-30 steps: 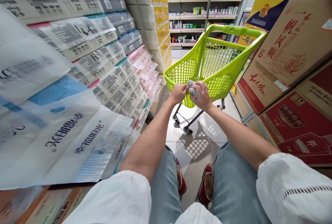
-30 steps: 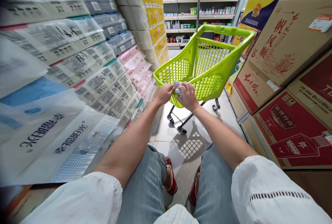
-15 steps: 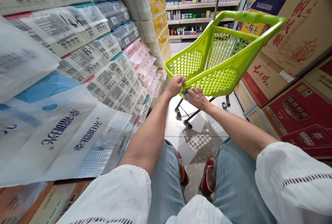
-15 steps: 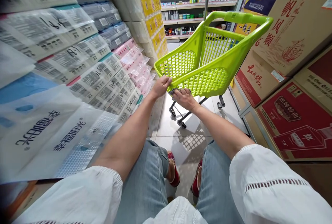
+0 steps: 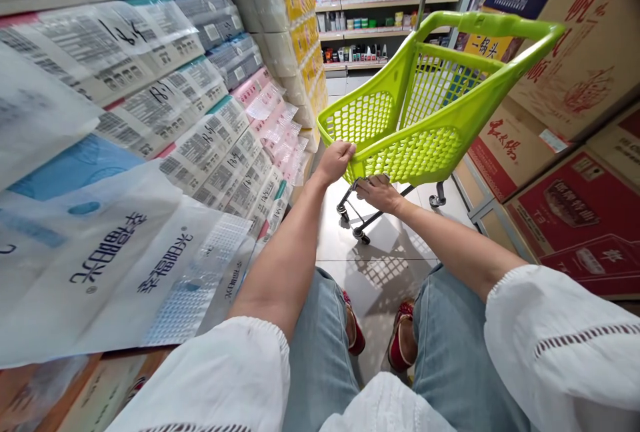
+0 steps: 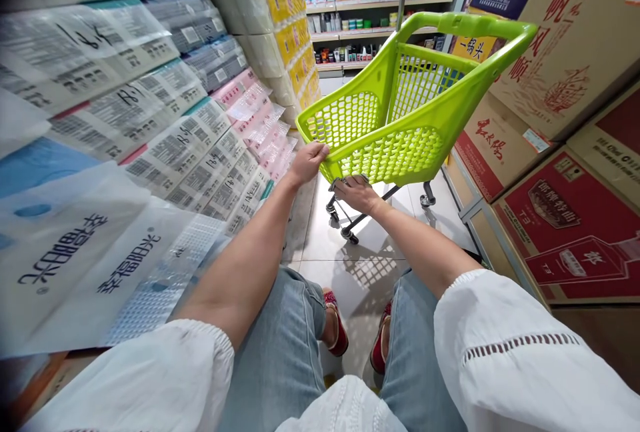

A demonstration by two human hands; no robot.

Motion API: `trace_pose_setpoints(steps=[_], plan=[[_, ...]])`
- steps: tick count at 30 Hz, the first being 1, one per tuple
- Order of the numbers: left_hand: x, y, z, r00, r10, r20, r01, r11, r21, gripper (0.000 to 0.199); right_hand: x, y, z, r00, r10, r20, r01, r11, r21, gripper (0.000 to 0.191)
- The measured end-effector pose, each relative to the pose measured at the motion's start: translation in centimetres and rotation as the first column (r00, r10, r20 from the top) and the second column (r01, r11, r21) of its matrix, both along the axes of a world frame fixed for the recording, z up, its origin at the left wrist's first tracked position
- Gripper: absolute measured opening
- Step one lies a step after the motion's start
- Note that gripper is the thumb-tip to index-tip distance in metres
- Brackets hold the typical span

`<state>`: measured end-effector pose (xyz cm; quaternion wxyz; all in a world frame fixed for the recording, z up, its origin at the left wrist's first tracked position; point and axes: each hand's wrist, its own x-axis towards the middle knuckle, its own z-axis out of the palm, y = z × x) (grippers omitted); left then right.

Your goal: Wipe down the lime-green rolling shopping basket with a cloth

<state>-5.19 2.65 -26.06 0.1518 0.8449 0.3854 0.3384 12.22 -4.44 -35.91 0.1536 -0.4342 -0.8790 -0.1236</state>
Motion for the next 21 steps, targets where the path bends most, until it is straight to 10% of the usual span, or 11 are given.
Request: trace_pose_setpoints(steps=[8,16,21], plan=[[0.2,-0.1,0.6,1.0,-0.02,-0.016,0.02,1.0,0.02,0.039,-0.1,1.1,5.5,0.987,-0.025,-0.162,0.051,0.986,0.156,0.035],[-0.4,0.2,0.7,0.999,0.005,-0.053,-0.002,0.999,0.048,0.038,0.8,-0.5,1.5,1.0,0.003,-0.005,-0.003,0.999,-0.033,0.037],[-0.6,0.3,0.8,0.996,0.004,-0.094,0.004,0.996,0.084,0.037,1.0,0.3,4.0,0.998,0.011,-0.068,-0.009,0.999,0.034,0.035]])
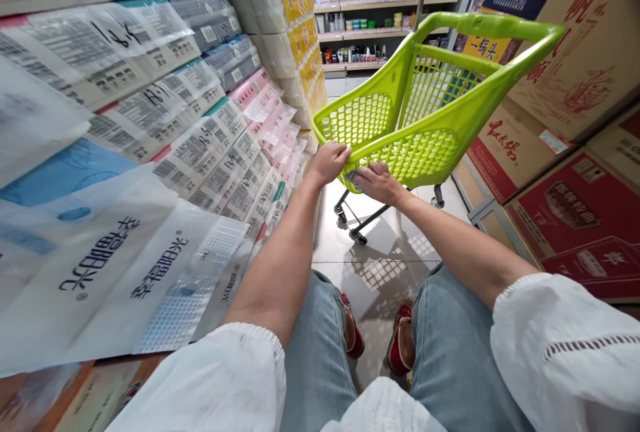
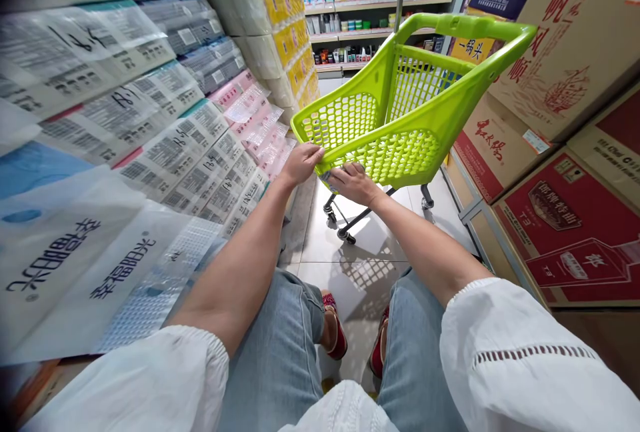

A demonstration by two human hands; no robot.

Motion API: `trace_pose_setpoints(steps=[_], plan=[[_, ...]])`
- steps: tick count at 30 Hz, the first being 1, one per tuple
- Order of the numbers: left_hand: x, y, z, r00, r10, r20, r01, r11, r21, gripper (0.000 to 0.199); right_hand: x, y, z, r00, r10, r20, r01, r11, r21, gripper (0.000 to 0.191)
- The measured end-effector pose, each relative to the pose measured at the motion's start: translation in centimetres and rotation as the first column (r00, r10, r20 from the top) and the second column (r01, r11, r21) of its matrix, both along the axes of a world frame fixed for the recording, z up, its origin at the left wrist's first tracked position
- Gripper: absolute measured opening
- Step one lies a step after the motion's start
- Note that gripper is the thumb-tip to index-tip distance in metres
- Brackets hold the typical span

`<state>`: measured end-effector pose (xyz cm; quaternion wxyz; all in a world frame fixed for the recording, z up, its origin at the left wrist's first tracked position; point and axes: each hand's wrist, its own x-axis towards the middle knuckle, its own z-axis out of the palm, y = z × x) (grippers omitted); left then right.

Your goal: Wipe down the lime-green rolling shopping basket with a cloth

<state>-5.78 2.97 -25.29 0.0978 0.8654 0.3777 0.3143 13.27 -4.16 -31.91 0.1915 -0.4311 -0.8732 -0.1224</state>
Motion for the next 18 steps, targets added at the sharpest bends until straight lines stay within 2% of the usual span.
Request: trace_pose_setpoints(steps=[3,5,7,9,11,13,15,18], plan=[[0.2,-0.3,0.3,1.0,0.02,-0.014,-0.021,1.0,-0.012,0.036,0.0,1.1,2.7,0.989,-0.059,-0.135,0.071,0.994,0.085,0.033],[0.3,-0.4,0.5,0.999,0.031,-0.017,-0.032,0.999,-0.028,0.036,0.0,1.6,3.3,0.977,-0.097,-0.189,0.117,0.988,0.099,0.033],[0.3,-0.6,0.7,0.999,0.036,-0.026,-0.037,0.999,-0.038,0.037,0.0,1.7,2.4,0.972,-0.12,-0.204,0.139,0.987,0.084,0.033],[0.2,-0.6,0.7,0.998,0.041,-0.038,-0.042,0.998,-0.039,0.037,0.2,1.6,0.7,0.974,-0.131,-0.187,0.144,0.988,0.061,0.032],[0.1,-0.7,0.7,0.997,0.062,-0.054,-0.064,0.998,-0.027,0.036,0.5,1.4,-1.0,0.983,-0.114,-0.142,0.12,0.992,0.034,0.032],[0.2,-0.8,0.6,0.992,0.107,-0.069,-0.108,0.994,-0.002,0.036,1.0,1.2,-1.7,0.992,-0.073,-0.106,0.074,0.997,0.009,0.033],[0.6,-1.1,0.6,0.985,0.153,-0.078,-0.151,0.988,0.03,0.037,1.3,1.0,-0.9,0.985,-0.063,-0.161,0.069,0.997,0.031,0.033],[1.7,-1.7,0.3,0.976,0.208,-0.065,-0.204,0.977,0.062,0.037,1.1,1.0,2.3,0.915,-0.136,-0.38,0.196,0.973,0.124,0.039]])
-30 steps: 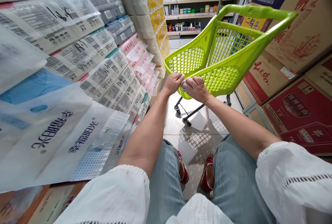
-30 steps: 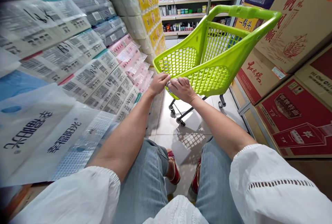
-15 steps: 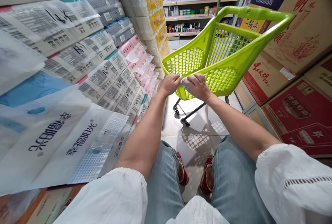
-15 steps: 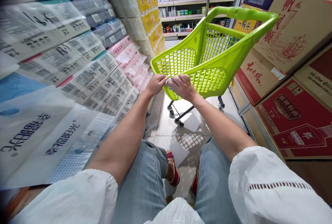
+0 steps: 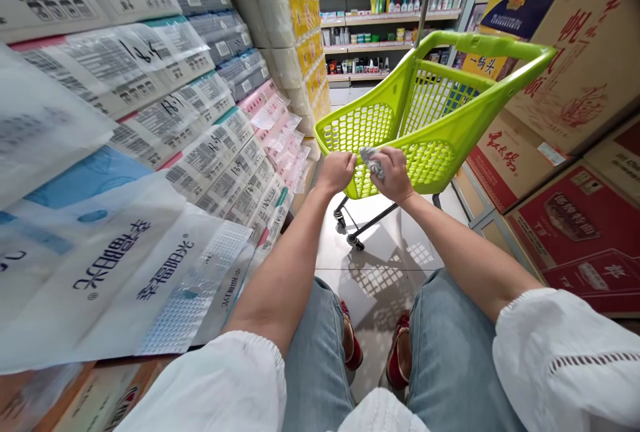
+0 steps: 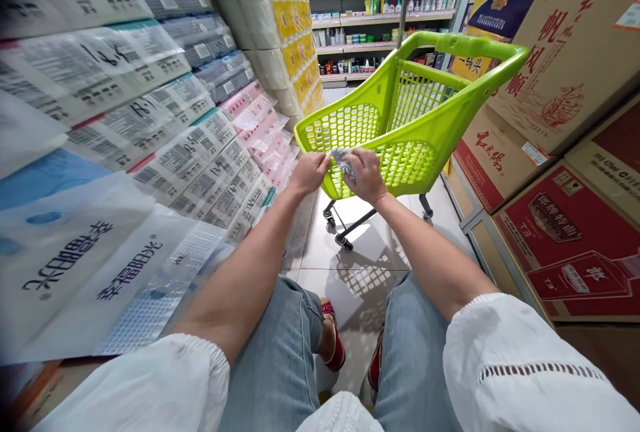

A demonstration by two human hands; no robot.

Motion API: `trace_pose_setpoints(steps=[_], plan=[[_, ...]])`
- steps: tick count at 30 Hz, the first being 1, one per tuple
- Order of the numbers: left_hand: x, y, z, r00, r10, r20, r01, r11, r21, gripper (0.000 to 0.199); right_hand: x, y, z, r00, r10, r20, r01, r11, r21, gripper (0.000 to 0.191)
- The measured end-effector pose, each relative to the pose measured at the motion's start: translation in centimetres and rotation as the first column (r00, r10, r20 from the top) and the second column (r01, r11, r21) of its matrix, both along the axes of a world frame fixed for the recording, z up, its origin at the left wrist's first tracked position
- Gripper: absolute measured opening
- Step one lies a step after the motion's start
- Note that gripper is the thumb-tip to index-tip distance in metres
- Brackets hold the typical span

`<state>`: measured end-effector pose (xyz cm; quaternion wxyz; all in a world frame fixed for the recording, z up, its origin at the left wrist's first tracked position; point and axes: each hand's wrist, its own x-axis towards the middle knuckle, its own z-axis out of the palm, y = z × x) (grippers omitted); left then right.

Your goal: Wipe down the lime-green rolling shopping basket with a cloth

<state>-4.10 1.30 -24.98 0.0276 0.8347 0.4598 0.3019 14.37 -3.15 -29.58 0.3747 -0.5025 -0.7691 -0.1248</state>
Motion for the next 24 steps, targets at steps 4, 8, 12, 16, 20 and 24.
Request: trace_pose_setpoints(steps=[4,8,12,16,20,24], plan=[[1.5,-0.7,-0.6,0.992,0.093,0.081,-0.094,0.996,0.004,0.038,-0.9,0.4,4.1,0.995,-0.064,-0.071,0.065,0.998,0.021,0.042],[1.7,-0.7,-1.1,0.993,0.069,0.096,-0.07,0.998,0.007,0.037,-1.1,1.1,5.6,0.995,-0.096,-0.001,0.096,0.994,-0.056,0.033],[0.8,-0.4,-1.2,0.997,-0.01,0.075,0.009,1.0,0.013,0.039,-1.1,1.2,6.2,0.987,-0.144,0.075,0.153,0.979,-0.137,0.028],[-0.4,0.0,-1.4,0.996,-0.068,0.066,0.068,0.998,0.005,0.041,-1.6,0.9,6.6,0.99,-0.124,0.063,0.132,0.982,-0.136,0.026],[-1.3,0.5,-1.4,0.996,-0.059,0.069,0.059,0.998,0.01,0.038,-2.2,0.4,6.2,0.996,-0.092,0.017,0.093,0.99,-0.106,0.029],[-1.7,0.1,-1.0,0.997,-0.015,0.07,0.015,1.0,0.006,0.036,-4.0,-0.2,5.2,0.994,-0.074,-0.081,0.072,0.997,-0.029,0.036]])
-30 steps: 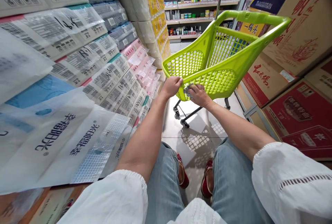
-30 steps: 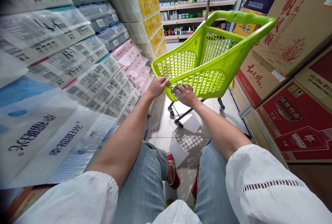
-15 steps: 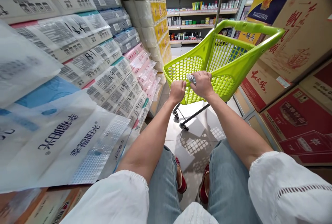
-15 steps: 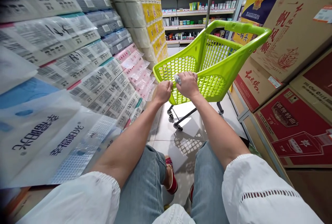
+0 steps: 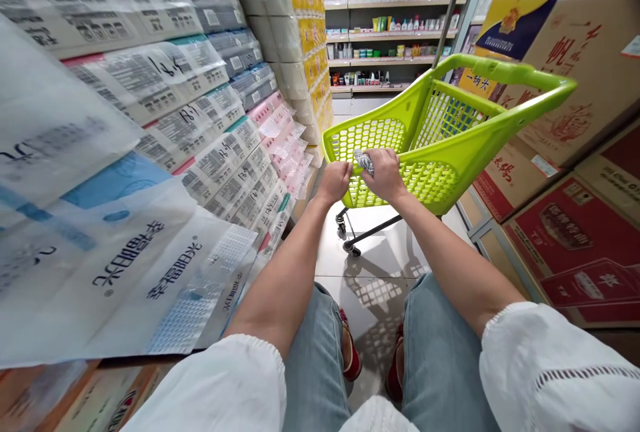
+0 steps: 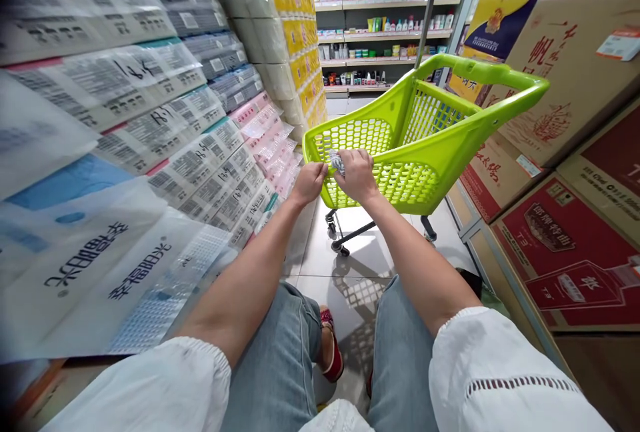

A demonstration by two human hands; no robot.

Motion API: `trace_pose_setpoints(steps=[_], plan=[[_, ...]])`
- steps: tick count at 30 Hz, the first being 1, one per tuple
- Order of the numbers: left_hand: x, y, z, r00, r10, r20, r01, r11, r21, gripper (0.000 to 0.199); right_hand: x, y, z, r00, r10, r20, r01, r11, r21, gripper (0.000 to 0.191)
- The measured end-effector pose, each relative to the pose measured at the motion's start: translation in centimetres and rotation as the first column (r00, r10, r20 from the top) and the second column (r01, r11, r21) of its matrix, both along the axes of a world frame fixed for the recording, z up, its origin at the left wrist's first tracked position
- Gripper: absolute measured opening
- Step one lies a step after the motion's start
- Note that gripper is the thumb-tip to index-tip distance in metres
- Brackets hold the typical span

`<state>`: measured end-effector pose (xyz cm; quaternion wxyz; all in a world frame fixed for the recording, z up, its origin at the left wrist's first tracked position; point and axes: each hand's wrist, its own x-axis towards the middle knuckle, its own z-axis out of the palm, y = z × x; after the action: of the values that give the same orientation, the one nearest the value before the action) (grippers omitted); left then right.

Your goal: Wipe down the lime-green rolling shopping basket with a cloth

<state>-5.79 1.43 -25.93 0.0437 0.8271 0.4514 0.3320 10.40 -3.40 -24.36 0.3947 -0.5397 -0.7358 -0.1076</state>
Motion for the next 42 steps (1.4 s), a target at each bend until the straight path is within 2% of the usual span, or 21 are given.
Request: trace_pose_setpoints(steps=[4,7,11,17,19,22,25,28,30,34,37,39,42], plan=[[-0.2,-0.4,0.3,1.0,-0.001,0.017,0.002,1.0,-0.028,0.023,-3.0,-0.3,-1.2,0.998,0.012,-0.066,-0.008,0.998,0.061,0.039],[-0.6,-0.3,0.2,1.0,0.029,-0.008,-0.029,0.999,-0.033,0.021,-4.0,0.0,-2.2,0.999,-0.027,-0.039,0.03,0.996,0.078,0.038],[-1.2,0.1,-0.1,0.998,0.044,-0.037,-0.044,0.999,-0.001,0.028,-1.9,0.2,-3.0,0.994,-0.071,0.077,0.061,0.991,0.119,0.038],[-1.6,0.2,-0.6,1.0,-0.022,-0.011,0.022,1.0,0.015,0.032,2.4,-0.6,-3.2,0.978,-0.207,0.038,0.196,0.962,0.191,0.038],[-1.7,-0.3,-0.5,1.0,-0.019,0.001,0.019,0.997,0.075,0.03,2.6,-0.9,-3.3,0.974,-0.223,0.039,0.211,0.955,0.207,0.039],[-2.0,-1.8,-0.4,0.997,0.073,0.005,-0.072,0.968,0.241,0.03,2.4,-1.1,-3.8,0.971,-0.223,0.085,0.2,0.956,0.215,0.041],[-2.2,-3.6,-0.6,0.986,0.121,-0.118,-0.078,0.945,0.318,0.032,2.1,-1.3,-4.5,0.965,-0.221,0.138,0.192,0.961,0.202,0.041],[-2.0,-4.6,-1.6,0.955,0.074,-0.288,0.006,0.964,0.266,0.033,1.9,-1.5,-5.1,0.961,-0.226,0.16,0.195,0.962,0.19,0.041],[-1.8,-4.6,-2.3,0.937,0.086,-0.338,-0.005,0.972,0.235,0.029,1.6,-1.5,-5.1,0.962,-0.212,0.171,0.181,0.966,0.183,0.041],[-1.3,-3.6,-3.2,0.924,0.171,-0.343,-0.101,0.972,0.213,0.025,0.3,-1.2,-4.1,0.97,-0.105,0.22,0.063,0.98,0.188,0.04],[-1.2,-2.6,-3.3,0.937,0.172,-0.303,-0.127,0.978,0.164,0.026,-1.0,-0.3,-3.8,0.966,-0.044,0.254,0.0,0.985,0.172,0.038],[-1.3,-2.0,-3.3,0.952,0.141,-0.272,-0.108,0.985,0.135,0.027,-1.6,0.4,-4.6,0.961,-0.02,0.274,-0.017,0.991,0.131,0.038],[-1.9,-1.3,-3.5,0.967,0.097,-0.238,-0.072,0.991,0.111,0.03,-1.9,1.0,-7.2,0.943,0.017,0.332,-0.04,0.997,0.062,0.035]])
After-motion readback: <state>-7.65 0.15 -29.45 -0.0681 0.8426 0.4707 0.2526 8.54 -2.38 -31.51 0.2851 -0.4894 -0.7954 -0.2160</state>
